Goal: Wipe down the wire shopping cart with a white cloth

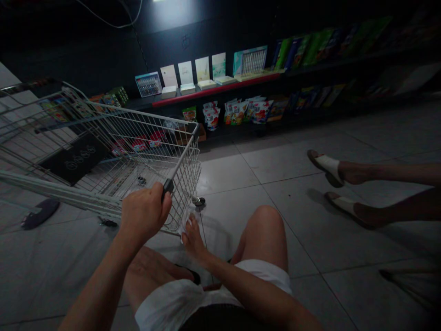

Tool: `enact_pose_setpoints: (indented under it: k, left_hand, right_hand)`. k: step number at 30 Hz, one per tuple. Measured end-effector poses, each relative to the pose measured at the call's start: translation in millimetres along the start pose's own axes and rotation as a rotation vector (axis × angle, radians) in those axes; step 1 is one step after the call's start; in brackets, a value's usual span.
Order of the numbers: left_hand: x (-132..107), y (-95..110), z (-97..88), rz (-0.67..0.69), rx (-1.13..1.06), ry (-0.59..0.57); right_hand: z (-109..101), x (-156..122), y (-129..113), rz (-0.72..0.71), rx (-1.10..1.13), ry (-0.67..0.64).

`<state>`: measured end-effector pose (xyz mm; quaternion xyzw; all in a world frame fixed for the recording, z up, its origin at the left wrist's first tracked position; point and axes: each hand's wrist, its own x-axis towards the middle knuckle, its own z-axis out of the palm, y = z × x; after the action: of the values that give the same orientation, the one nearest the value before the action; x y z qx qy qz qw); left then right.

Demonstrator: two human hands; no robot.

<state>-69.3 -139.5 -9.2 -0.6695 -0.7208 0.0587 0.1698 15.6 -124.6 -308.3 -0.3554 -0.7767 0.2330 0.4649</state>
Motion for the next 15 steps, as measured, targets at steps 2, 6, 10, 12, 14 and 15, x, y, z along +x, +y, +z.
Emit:
enact_pose_setpoints:
  k: [2,6,10,12,14,15]
  left_hand:
    - [-2.3,-0.7,0.1,0.009,-0.002,0.001]
    - [-5.0,-1.3,0.2,0.015,0.0,0.004]
    - [-4.4,-0.3,0.1,0.034,-0.023,0.014]
    - [-3.5,0.7,-0.6,0.044,-0.031,0.015]
    - [-2.9,1.9,-1.7,0.048,-0.029,0.015]
    - [-2.8,2.5,-2.2,0.049,-0.029,0.017]
  right_hand:
    - [-21.5,2.5,-6.8,0.042,0.097,0.069]
    - [-84.8,66.6,-29.0,-0.012,0.099,0.295]
    - [-127.9,160.8,-52.2,-0.471,-0.028,0.107]
    - [-138.5,207.3,-48.9,-0.53,-0.102,0.009]
    - [-145.5,248.2,-35.1,-0.47,-0.167,-0.019]
    - [-148.4,264.3,-26.9,-0.425,-0.19,-0.022]
